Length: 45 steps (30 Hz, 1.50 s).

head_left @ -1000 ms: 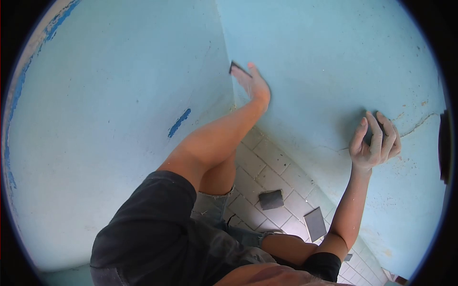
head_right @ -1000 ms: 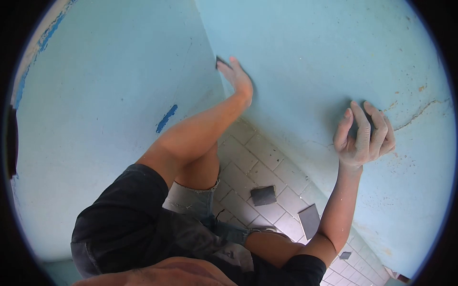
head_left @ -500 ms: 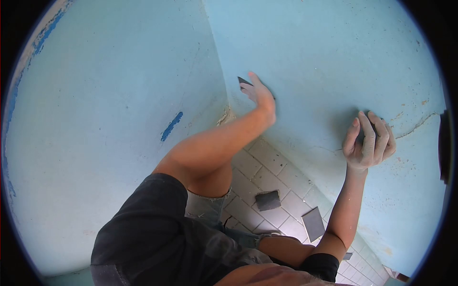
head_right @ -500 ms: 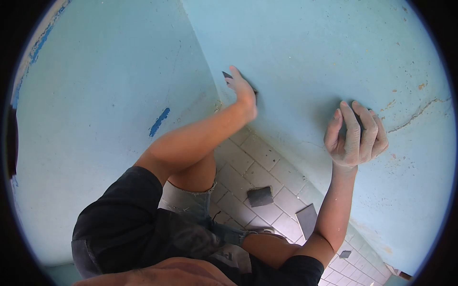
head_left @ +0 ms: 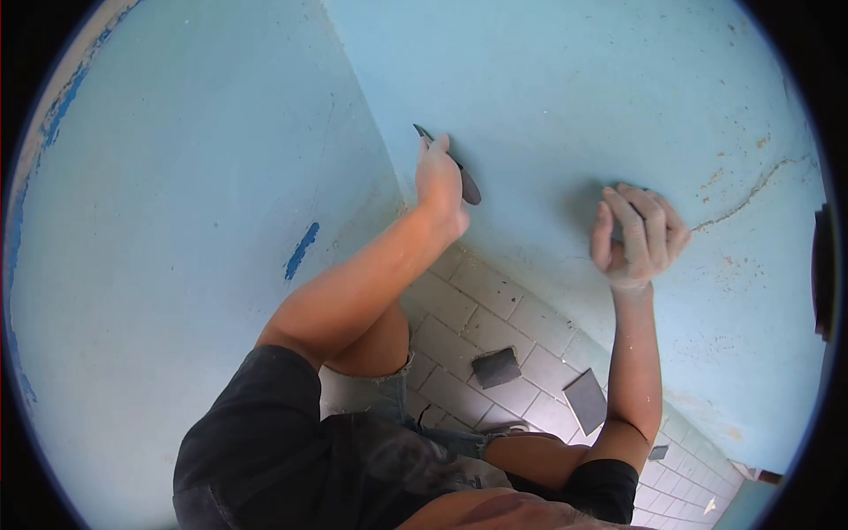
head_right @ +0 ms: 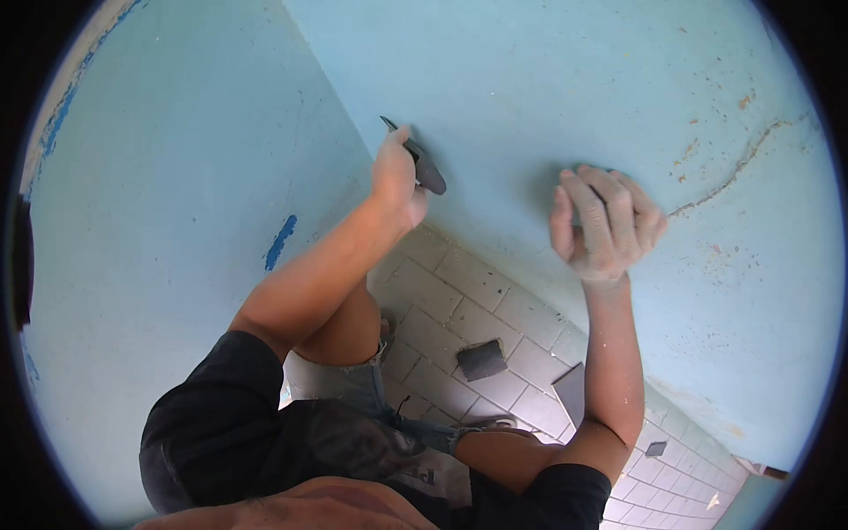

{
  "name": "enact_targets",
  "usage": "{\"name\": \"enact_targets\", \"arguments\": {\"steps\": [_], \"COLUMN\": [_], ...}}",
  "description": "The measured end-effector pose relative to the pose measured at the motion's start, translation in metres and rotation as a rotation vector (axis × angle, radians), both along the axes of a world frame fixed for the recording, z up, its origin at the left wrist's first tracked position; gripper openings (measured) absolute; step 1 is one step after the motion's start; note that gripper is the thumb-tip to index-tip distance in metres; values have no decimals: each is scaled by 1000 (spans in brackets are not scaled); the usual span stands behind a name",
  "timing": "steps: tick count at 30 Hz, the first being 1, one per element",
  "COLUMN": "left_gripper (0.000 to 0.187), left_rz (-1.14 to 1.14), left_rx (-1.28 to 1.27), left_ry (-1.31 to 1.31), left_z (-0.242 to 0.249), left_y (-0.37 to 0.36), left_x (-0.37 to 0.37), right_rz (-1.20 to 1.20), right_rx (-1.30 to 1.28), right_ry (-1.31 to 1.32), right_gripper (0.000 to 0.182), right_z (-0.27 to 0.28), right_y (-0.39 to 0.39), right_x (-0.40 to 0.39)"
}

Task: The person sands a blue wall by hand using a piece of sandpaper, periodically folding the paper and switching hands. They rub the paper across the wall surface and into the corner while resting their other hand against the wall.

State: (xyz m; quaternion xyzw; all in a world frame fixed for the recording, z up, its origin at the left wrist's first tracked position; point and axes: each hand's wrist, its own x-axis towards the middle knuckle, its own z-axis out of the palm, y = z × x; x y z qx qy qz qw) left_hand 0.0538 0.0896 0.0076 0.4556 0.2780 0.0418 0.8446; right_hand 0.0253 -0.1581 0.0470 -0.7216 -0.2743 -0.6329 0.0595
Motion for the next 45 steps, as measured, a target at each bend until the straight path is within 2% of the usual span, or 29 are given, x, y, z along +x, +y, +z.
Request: {"name": "enact_targets", "arguments": {"steps": [1,2,4,5,6,7,9,10,12,14,16,18,19,21,23,25,26,28,30,31,33,37,39,40,41,42,43,44,45], "left_gripper": [64,56,49,34,24,24,31,31,39,40,41,35,35,34,34,35,38,42,51,51,57,57,58,58,56,54,54,54,53], "left_rz": [-19,-87,-164,-165,-164,-169,-397,-401,-459,-544,-632,-682,-687,-742,-778,-815,-872,-933,-1174,-1179,-1243,-1299,-1178,-1178,-1053,-926,-931,-797,-659], "left_rx": [-1,-5,-22,-57,-92,-101,-169,-178,-270,-293,-312,-92,-96,-28,-63,-95,-74,-52,-259,-256,-602,-556,-307,-306,-213,-119,-116,22,157], "left_ry": [-7,-115,-229,-276,-321,-324,-395,-399,-353,-418,-487,-637,-644,-692,-666,-635,-608,-578,-519,-514,-383,-386,-512,-511,-571,-628,-629,-685,-735], "left_z": [11,22,37,43,45,46,50,53,62,55,51,51,51,52,54,54,50,48,50,52,57,50,48,45,42,40,39,37,37], "left_y": [-7,-13,-17,-17,-17,-13,-6,-6,-5,5,9,8,9,10,12,14,15,17,16,12,-1,-11,-10,-12,-13,-14,-17,-19,-22], "left_x": [-15,-31,-51,-57,-60,-61,-62,-62,-63,-60,-58,-58,-57,-56,-56,-54,-51,-48,-47,-50,-56,-51,-42,-42,-41,-40,-40,-43,-46], "right_rz": [74,150,241,230,381,532,549,574,552,533,566,545,533,523,515,727,725,739,741,744,731,723,771,819,819,754,685,682,613], "right_rx": [26,52,10,4,72,140,138,143,142,142,293,363,437,403,375,680,683,774,781,783,793,773,688,601,601,489,380,385,236], "right_ry": [106,213,426,424,523,621,657,693,685,677,765,759,761,712,666,844,841,1035,1038,1043,1061,1020,974,927,922,816,712,709,506], "right_gripper": [11,14,38,38,51,64,71,78,78,78,81,82,83,80,78,66,66,48,41,35,33,32,30,29,29,29,30,30,30], "right_z": [-3,-6,-9,-7,-5,-3,-4,-3,2,5,7,14,19,33,39,41,44,50,50,50,52,48,54,56,58,59,60,61,63], "right_y": [7,15,32,45,58,68,81,84,85,86,82,76,73,70,68,65,60,50,48,48,46,36,31,28,25,20,17,16,14], "right_x": [-3,-6,-14,-16,-17,-17,-15,-15,-13,-12,-14,-18,-20,-23,-26,-30,-32,-36,-36,-36,-37,-34,-37,-39,-41,-42,-43,-44,-45]}}
